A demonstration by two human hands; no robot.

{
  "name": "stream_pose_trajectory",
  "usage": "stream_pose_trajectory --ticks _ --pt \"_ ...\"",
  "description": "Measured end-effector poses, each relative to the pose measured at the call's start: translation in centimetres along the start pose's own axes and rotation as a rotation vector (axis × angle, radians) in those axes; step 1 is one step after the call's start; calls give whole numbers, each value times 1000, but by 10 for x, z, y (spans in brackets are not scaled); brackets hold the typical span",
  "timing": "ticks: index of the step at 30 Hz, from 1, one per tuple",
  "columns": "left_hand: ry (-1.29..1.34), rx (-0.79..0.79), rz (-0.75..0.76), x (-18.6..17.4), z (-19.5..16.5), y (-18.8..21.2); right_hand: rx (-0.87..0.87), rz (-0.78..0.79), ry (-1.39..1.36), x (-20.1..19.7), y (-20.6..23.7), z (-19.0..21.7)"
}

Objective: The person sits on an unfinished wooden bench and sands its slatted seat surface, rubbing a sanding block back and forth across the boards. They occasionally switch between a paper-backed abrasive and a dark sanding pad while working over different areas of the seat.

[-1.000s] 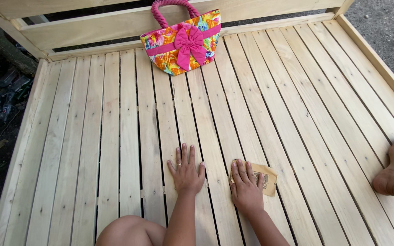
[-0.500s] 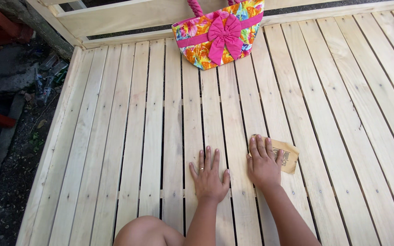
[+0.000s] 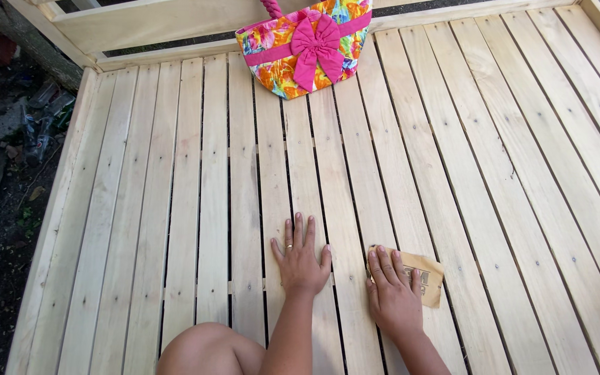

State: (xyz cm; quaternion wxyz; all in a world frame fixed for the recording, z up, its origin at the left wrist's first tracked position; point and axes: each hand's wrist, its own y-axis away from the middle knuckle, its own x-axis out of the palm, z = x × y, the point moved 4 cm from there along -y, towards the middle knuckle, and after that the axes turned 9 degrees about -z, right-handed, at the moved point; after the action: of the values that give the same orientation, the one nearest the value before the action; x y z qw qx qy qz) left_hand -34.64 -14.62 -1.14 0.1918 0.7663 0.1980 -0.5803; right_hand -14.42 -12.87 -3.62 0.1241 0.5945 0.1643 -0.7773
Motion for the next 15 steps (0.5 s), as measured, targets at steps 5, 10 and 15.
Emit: stream_pose_trajectory --ticks 5,10,15 --pt "-11 13 -13 4 1 1 -43 -6 33 3 -36 3" --pt "-5 21 -27 10 3 2 -99 19 24 16 -144 11" --pt "-17 21 -40 9 3 2 -27 106 37 19 -226 29"
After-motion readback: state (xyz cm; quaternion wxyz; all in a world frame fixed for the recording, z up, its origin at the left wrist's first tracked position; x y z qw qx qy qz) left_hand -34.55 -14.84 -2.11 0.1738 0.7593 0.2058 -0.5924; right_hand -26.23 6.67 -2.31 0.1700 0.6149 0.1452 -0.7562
